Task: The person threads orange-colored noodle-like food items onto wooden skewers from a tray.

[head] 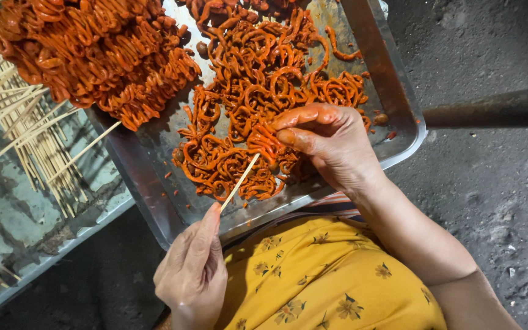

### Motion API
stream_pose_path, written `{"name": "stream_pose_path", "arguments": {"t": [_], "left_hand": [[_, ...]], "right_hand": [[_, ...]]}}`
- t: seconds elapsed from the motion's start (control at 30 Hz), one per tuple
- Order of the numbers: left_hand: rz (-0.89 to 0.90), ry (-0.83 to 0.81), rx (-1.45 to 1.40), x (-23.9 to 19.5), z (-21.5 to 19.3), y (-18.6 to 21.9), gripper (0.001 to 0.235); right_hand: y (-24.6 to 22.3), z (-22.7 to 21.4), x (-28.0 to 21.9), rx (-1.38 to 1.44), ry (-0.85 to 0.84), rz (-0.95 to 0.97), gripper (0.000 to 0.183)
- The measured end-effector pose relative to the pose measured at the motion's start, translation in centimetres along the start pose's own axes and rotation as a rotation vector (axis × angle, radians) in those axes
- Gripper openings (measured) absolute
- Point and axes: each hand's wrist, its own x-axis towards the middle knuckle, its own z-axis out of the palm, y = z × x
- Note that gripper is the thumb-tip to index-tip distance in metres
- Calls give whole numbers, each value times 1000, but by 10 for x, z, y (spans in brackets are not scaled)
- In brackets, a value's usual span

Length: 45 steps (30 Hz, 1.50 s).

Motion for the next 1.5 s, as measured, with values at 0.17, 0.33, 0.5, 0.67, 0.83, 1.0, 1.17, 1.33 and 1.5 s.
{"name": "stream_pose_path", "arguments": {"t": [0.17,0.33,0.5,0.67,0.83,1.0,1.17,1.33,1.5], "left_hand": [[16,-7,11,0,1,-1,41],[29,12,-6,2,1,-3,40],[25,5,-41,2,3,-4,39],[-16,12,-24,1,4,-4,37],[-26,3,-22,1,5,-4,37],[-44,25,-8,2,4,-1,35],[-22,46,-19,4,5,-1,35],[-8,8,27,4,2,-1,36],[9,-16,94,-7,0,-11,43]], "right_hand": [[1,1,2,-17,-31,-38,18],[-8,5,6,147,-34,50,21],[-14,11,11,351,-109,289,29],[-3,5,14,133,96,235,24],[0,0,12,172,60,148,20],[-2,3,11,174,55,134,18],[-1,6,6,-81,41,-13,19],[-8,13,3,-237,51,-49,17],[-16,18,4,-400,47,-83,15]]}}
